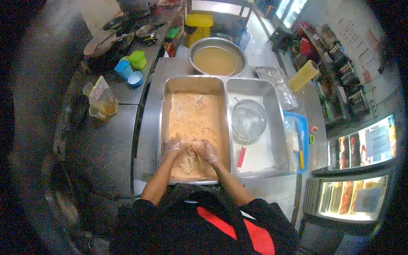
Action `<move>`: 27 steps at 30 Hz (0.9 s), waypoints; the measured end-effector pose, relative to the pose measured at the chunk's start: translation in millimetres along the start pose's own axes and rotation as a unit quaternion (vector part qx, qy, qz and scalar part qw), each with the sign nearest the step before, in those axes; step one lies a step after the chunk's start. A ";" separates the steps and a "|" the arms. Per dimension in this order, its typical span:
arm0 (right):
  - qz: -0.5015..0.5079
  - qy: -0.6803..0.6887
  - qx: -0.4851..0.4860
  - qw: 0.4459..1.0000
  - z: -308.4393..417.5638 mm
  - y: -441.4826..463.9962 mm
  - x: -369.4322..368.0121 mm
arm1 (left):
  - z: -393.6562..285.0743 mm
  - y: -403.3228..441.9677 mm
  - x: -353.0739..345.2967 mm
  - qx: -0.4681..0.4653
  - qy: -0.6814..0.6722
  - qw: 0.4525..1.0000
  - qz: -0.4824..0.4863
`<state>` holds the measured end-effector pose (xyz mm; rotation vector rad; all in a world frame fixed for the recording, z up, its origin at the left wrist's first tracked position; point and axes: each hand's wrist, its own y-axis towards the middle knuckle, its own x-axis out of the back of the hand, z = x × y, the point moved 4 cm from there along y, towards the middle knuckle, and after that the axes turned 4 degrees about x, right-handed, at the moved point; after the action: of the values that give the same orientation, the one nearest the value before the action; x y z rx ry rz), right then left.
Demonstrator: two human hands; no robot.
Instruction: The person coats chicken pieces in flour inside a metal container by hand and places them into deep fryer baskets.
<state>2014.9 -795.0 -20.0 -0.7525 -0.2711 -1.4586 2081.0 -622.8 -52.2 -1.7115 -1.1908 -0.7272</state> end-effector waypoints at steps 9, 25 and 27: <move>0.038 0.149 0.193 0.969 -45.2 14.0 -11.3 | 9.9 -3.2 -2.9 0.031 -0.250 0.968 0.008; -0.080 0.244 0.063 0.964 40.6 -4.6 60.8 | -21.0 -52.0 63.5 0.031 -0.141 0.989 -0.023; -0.140 0.318 0.083 0.934 20.8 3.5 41.6 | -24.9 -53.3 65.8 0.031 -0.214 0.974 -0.066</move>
<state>2029.4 -815.6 19.3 -0.0764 0.0025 -1.8407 2055.9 -611.9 31.8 -1.8014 -1.6167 -0.4006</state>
